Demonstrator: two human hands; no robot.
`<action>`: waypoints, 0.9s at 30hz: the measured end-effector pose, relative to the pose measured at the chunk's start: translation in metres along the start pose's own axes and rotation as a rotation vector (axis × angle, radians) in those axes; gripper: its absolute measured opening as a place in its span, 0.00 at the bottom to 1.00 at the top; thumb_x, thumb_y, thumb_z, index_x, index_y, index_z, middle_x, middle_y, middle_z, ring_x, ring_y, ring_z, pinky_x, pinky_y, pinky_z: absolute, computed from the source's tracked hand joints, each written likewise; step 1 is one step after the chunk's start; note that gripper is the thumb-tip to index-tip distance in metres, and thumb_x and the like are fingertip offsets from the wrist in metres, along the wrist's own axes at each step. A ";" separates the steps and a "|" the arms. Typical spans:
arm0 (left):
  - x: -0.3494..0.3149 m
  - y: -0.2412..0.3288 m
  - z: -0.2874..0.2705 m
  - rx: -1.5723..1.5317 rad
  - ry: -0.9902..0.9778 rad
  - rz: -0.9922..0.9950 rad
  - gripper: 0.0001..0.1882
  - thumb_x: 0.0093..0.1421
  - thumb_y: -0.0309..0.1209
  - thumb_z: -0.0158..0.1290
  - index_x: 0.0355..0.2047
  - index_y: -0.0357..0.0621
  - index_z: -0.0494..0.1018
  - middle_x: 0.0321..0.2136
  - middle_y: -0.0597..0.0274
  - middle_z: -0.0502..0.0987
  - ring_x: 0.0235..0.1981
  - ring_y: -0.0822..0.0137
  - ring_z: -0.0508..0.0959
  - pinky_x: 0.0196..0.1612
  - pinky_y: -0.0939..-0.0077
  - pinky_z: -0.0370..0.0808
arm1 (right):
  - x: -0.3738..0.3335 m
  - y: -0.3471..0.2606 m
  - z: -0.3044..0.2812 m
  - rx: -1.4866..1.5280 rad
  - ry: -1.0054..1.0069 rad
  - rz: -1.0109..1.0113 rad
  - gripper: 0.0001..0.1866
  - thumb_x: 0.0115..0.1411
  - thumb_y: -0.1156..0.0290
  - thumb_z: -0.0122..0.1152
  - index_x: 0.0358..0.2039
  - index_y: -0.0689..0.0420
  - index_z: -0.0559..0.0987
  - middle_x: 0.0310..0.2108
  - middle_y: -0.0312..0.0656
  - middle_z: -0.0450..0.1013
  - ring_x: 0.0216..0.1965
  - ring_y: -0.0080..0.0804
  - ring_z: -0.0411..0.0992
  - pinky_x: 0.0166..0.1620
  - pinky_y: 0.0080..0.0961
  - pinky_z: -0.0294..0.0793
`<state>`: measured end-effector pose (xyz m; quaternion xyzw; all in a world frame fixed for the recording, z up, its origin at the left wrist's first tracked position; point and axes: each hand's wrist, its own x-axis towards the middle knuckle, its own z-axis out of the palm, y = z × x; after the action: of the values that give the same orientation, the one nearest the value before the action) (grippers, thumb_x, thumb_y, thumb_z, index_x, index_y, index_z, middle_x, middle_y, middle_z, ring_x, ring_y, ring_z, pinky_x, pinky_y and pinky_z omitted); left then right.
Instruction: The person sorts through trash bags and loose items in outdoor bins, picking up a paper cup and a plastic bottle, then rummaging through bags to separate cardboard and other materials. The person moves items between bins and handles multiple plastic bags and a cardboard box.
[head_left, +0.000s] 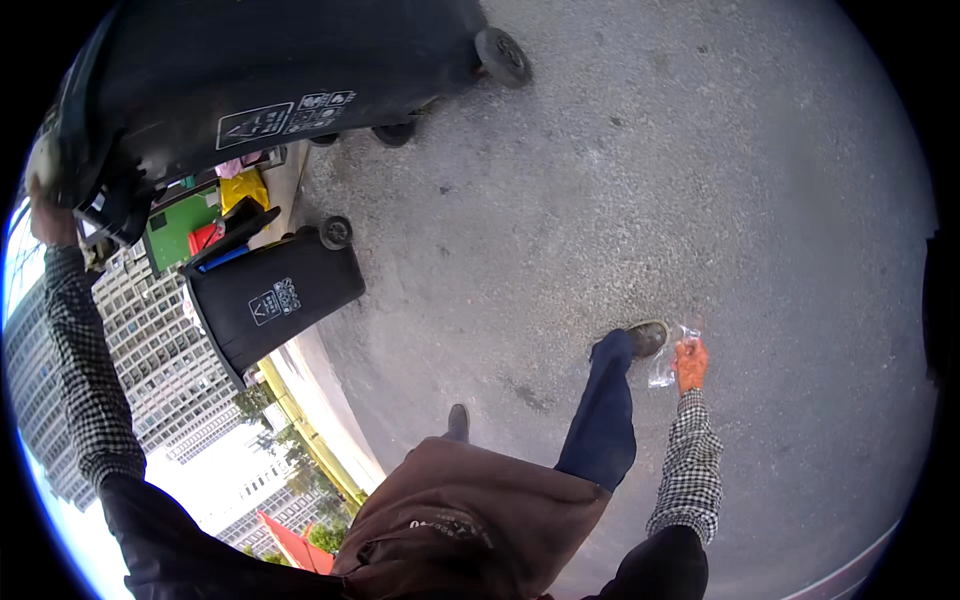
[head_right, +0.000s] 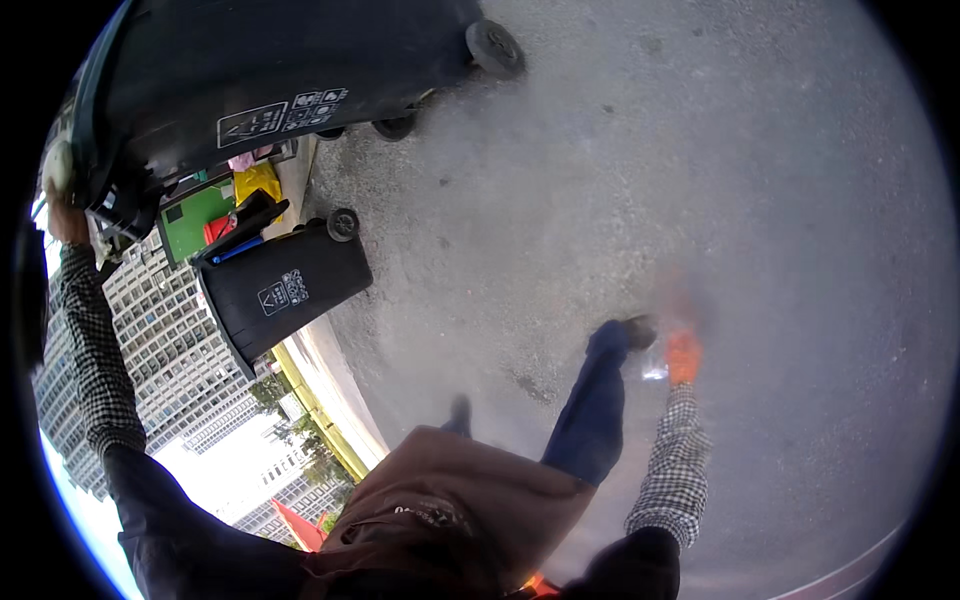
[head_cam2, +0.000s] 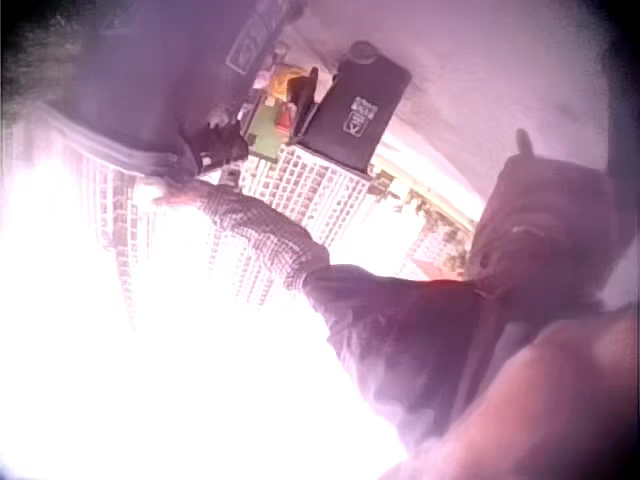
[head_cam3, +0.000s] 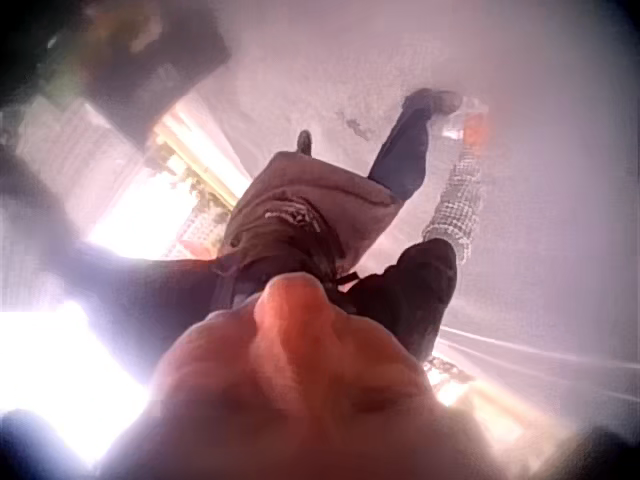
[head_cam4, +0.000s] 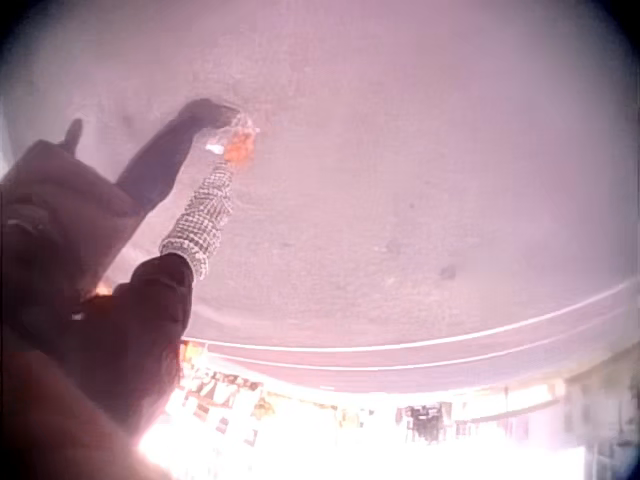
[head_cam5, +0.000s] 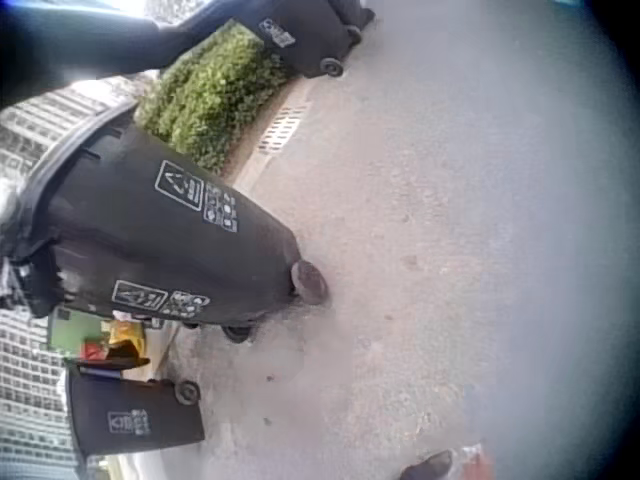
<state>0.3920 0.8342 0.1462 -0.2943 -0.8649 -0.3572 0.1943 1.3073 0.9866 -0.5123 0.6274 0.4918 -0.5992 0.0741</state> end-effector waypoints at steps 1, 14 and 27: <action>-0.003 0.002 0.000 -0.081 0.032 -0.012 0.26 0.62 0.37 0.63 0.51 0.27 0.72 0.45 0.41 0.81 0.44 0.59 0.83 0.46 0.69 0.82 | -0.022 -0.004 -0.009 -0.047 -0.036 0.000 0.07 0.63 0.72 0.62 0.39 0.59 0.75 0.26 0.37 0.72 0.22 0.22 0.72 0.22 0.21 0.74; -0.060 0.107 0.143 -0.896 0.296 0.028 0.12 0.66 0.33 0.56 0.41 0.34 0.78 0.31 0.63 0.82 0.27 0.75 0.78 0.29 0.78 0.74 | -0.125 -0.254 0.148 0.194 -0.197 -0.336 0.10 0.62 0.70 0.63 0.42 0.59 0.75 0.34 0.37 0.74 0.31 0.23 0.74 0.29 0.23 0.78; -0.635 -0.064 -0.097 -0.608 -0.410 -0.820 0.26 0.62 0.41 0.61 0.53 0.36 0.73 0.43 0.41 0.82 0.45 0.51 0.83 0.48 0.61 0.78 | -0.239 -0.106 0.042 -0.153 0.103 -0.010 0.10 0.57 0.72 0.62 0.40 0.51 0.76 0.31 0.37 0.73 0.32 0.29 0.71 0.29 0.27 0.74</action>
<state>0.8400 0.4918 -0.1684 -0.0394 -0.7867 -0.5727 -0.2270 1.2520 0.8851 -0.2740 0.6474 0.5425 -0.5272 0.0932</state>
